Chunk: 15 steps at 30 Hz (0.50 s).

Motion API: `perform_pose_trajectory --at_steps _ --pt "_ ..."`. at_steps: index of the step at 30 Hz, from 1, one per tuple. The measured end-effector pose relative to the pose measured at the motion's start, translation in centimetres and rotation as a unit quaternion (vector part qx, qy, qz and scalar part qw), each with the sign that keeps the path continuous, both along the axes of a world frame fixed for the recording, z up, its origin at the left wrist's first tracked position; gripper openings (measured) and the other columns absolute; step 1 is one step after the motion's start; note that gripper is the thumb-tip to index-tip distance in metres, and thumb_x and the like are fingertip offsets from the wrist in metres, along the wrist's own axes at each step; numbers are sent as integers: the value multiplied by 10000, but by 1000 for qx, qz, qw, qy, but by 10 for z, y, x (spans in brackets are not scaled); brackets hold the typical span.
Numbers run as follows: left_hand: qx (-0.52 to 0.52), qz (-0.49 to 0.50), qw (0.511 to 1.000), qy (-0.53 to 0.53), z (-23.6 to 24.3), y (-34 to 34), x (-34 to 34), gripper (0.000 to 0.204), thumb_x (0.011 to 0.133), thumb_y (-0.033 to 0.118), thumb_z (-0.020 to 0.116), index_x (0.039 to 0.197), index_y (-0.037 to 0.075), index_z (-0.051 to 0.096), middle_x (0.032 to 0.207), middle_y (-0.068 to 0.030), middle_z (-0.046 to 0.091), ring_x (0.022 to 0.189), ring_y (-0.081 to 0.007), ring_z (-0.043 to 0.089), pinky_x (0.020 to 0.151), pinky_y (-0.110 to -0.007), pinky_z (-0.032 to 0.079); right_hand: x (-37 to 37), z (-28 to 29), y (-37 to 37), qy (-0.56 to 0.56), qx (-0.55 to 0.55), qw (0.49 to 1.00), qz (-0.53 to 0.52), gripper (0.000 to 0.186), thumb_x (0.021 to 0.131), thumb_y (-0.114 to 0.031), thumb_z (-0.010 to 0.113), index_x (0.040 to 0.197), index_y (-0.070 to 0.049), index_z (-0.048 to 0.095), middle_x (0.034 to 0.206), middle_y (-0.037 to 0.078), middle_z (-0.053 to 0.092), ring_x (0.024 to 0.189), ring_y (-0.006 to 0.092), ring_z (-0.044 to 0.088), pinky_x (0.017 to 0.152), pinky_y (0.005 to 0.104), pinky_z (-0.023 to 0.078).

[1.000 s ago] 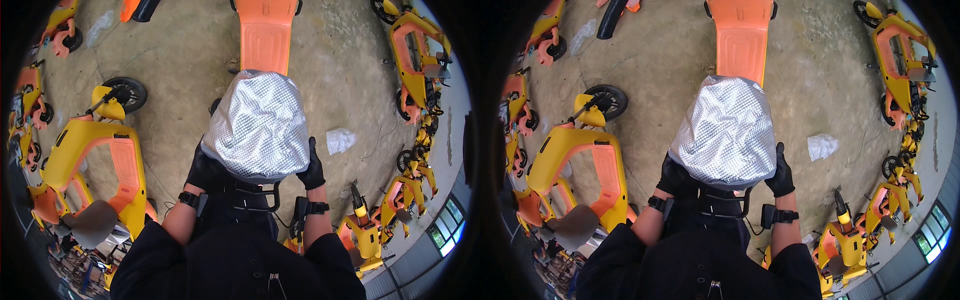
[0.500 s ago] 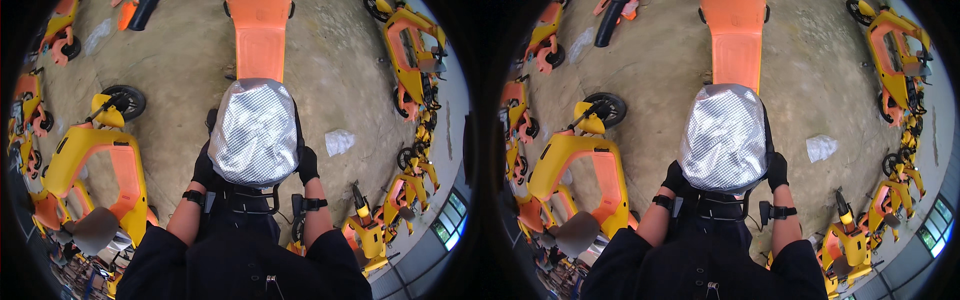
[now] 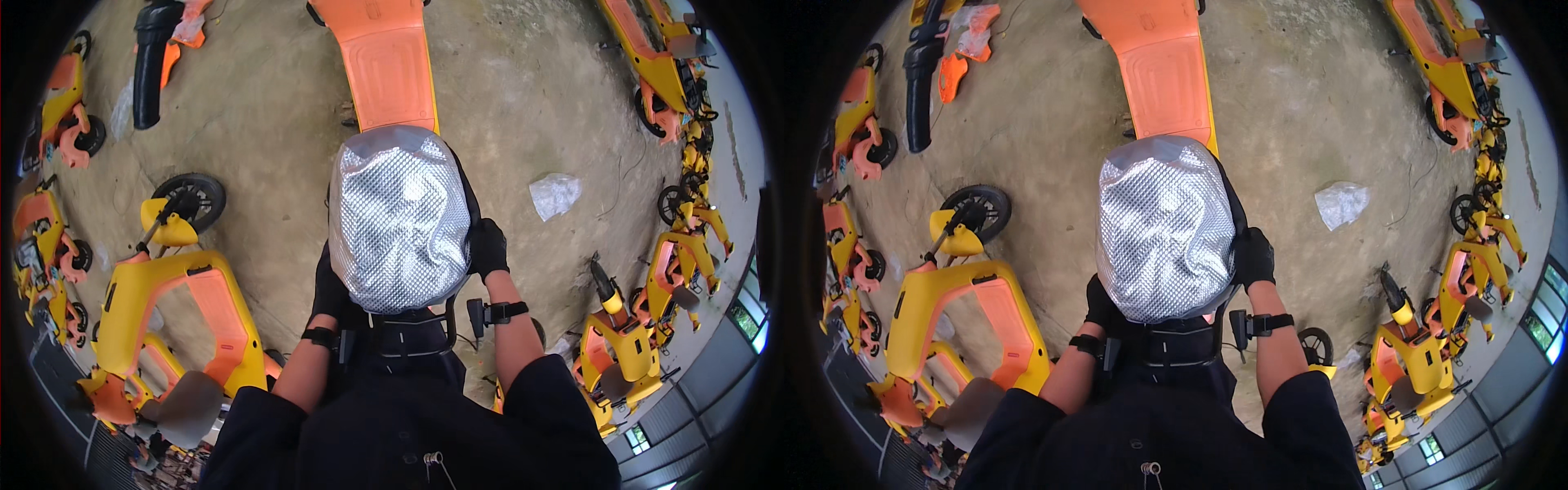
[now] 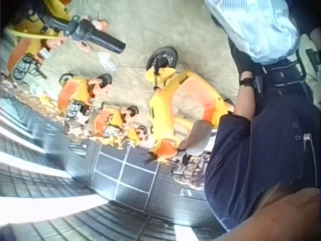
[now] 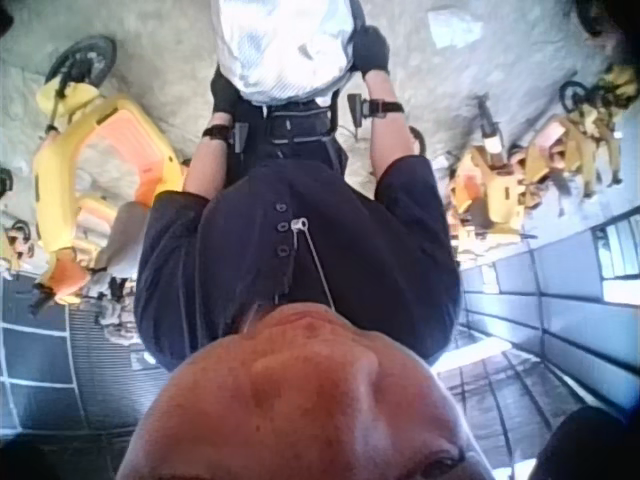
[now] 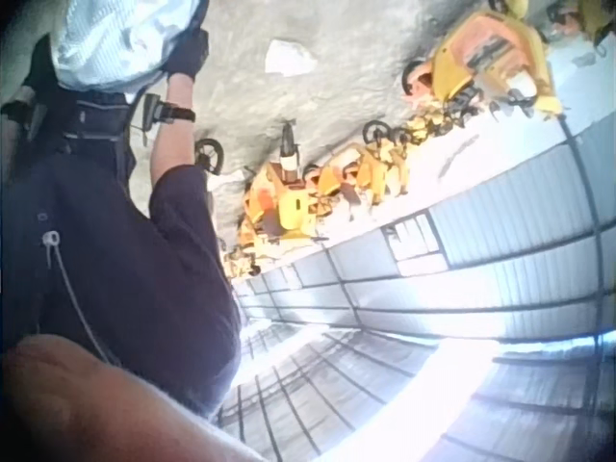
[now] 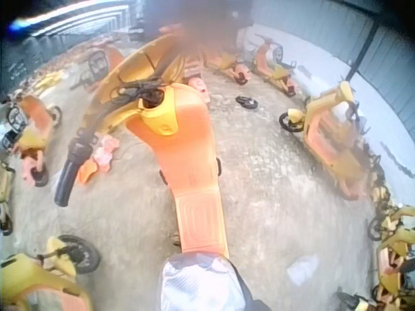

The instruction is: The person opens the seat compartment of a scooter to access internal components, then picks up a silver insulated cover and fits it onto the seat of another scooter.

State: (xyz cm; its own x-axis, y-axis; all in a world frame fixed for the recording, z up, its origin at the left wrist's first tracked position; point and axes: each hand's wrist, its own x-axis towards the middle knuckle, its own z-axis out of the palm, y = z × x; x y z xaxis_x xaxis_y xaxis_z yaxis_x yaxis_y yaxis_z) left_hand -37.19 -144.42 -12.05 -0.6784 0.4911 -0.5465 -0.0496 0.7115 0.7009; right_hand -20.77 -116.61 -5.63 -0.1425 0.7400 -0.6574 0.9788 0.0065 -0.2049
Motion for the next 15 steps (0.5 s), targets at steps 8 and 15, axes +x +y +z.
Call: perform_pose_trajectory --at_steps 8,15 --pt "-73 -144 983 82 53 42 -35 658 719 338 590 1253 39 348 1236 -193 411 1110 -339 416 929 -372 338 -33 23 -1 -63 156 974 154 391 802 -206 436 1172 -81 434 960 231 571 952 358 534 765 432 441" --pt "125 -212 965 -93 24 18 -79 537 802 182 531 1278 30 333 1279 -152 398 1200 -255 358 993 -336 279 -67 11 58 90 -22 928 361 275 837 -244 403 899 -74 610 851 174 608 827 353 569 748 388 449"
